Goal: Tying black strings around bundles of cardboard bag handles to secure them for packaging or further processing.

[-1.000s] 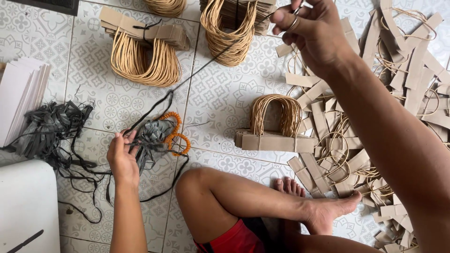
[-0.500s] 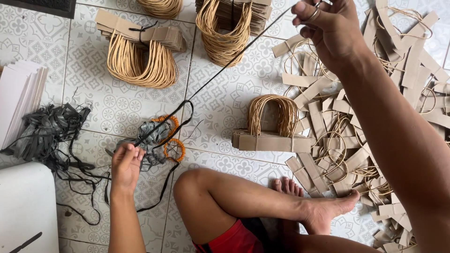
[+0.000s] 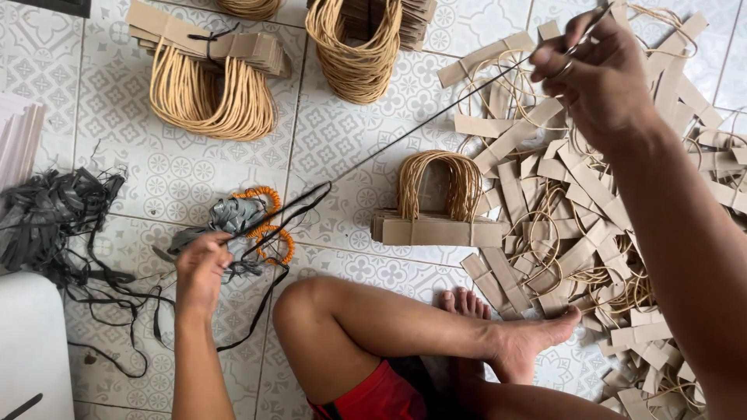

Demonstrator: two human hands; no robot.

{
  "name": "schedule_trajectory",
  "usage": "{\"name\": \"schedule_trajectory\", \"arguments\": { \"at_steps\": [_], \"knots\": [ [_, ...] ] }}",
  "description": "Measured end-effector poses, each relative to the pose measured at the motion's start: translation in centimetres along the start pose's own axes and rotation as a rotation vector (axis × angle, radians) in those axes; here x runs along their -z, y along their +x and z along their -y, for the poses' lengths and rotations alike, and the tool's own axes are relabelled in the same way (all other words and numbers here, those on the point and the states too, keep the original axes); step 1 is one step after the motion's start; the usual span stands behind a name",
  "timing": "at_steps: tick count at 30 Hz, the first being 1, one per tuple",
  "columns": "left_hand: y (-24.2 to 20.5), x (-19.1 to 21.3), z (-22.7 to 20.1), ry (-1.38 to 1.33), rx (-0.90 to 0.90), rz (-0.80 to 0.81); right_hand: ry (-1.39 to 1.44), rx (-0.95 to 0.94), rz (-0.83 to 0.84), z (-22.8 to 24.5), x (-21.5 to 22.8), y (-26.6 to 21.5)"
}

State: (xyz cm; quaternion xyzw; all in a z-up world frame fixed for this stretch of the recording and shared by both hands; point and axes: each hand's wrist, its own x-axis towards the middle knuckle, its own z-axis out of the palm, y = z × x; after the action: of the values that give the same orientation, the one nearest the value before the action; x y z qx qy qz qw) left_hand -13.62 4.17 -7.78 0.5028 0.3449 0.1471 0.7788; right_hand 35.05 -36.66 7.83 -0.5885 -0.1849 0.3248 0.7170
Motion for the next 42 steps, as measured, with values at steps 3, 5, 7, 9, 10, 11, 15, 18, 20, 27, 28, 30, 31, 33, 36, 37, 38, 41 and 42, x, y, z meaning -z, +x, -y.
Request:
{"name": "schedule_trajectory", "arguments": {
  "at_steps": [3,5,7,9,10,11,15,18,20,27,28,30,31,33,36,37,38,41,42],
  "knots": [
    [-1.7,-5.7,-3.5,0.527,0.065,-0.035,-0.084,-0.007,-0.071,0.1,1.7,-1.4],
    [-1.9,-6.8,-3.7,0.454,0.042,-0.031,-0.095,-0.012,-0.086,-0.7,2.7,-2.2],
    [-1.7,-7.5,-3.7,0.385,0.017,-0.032,-0.101,-0.015,-0.098,-1.6,3.5,-2.6],
    [-1.1,-8.1,-3.3,0.128,-0.019,-0.123,-0.124,-0.059,-0.118,-2.5,4.2,-3.0],
    [-0.9,-7.9,-3.2,0.129,-0.021,-0.126,-0.122,-0.059,-0.116,-2.7,4.5,-2.9],
    [-0.6,-7.8,-3.0,0.049,-0.048,-0.176,-0.13,-0.038,-0.058,-2.8,4.9,-2.8],
    [-0.2,-7.3,-4.0,-0.046,-0.074,-0.331,-0.189,-0.074,-0.075,-2.4,5.8,-3.0],
    [-0.2,-7.7,-4.2,-0.127,-0.052,-0.425,-0.333,-0.187,-0.09,-1.7,3.9,-2.8],
    [-0.1,-7.8,-4.0,-0.012,-0.026,-0.388,-0.257,-0.158,-0.096,-1.6,4.2,-2.6],
    [0.0,-9.5,-2.2,0.884,-0.005,-0.323,-0.338,-0.203,-0.161,-0.2,0.6,-1.0],
    [0.0,-10.9,-2.5,0.882,-0.005,-0.321,-0.34,-0.202,-0.163,-0.5,0.2,-0.8],
    [0.1,-13.5,-3.2,1.367,-0.412,-0.334,-0.312,-0.232,-0.119,-1.1,-0.6,-0.4],
    [0.5,-15.1,-3.3,1.367,-0.414,-0.33,-0.313,-0.231,-0.123,-1.4,-0.7,-0.4],
    [1.3,-18.3,-3.7,1.44,-0.68,-0.338,-0.278,-0.199,-0.075,-2.0,-0.9,0.1],
    [4.0,-23.9,-2.6,1.332,-0.761,-0.04,-0.325,-0.179,-0.035,-1.9,-1.8,0.9],
    [5.6,-24.7,-1.4,1.331,-0.759,-0.041,-0.326,-0.181,-0.034,-2.0,-2.0,1.0],
    [7.1,-25.6,-0.2,1.407,-0.745,0.014,-0.289,-0.155,-0.023,-2.1,-2.1,1.1],
    [11.5,-26.1,2.9,1.54,-0.706,0.124,-0.215,-0.12,-0.018,-2.2,-2.3,1.5],
    [12.9,-26.0,3.9,1.604,-0.674,0.184,-0.168,-0.117,-0.027,-2.4,-2.2,1.5]
  ]
}}
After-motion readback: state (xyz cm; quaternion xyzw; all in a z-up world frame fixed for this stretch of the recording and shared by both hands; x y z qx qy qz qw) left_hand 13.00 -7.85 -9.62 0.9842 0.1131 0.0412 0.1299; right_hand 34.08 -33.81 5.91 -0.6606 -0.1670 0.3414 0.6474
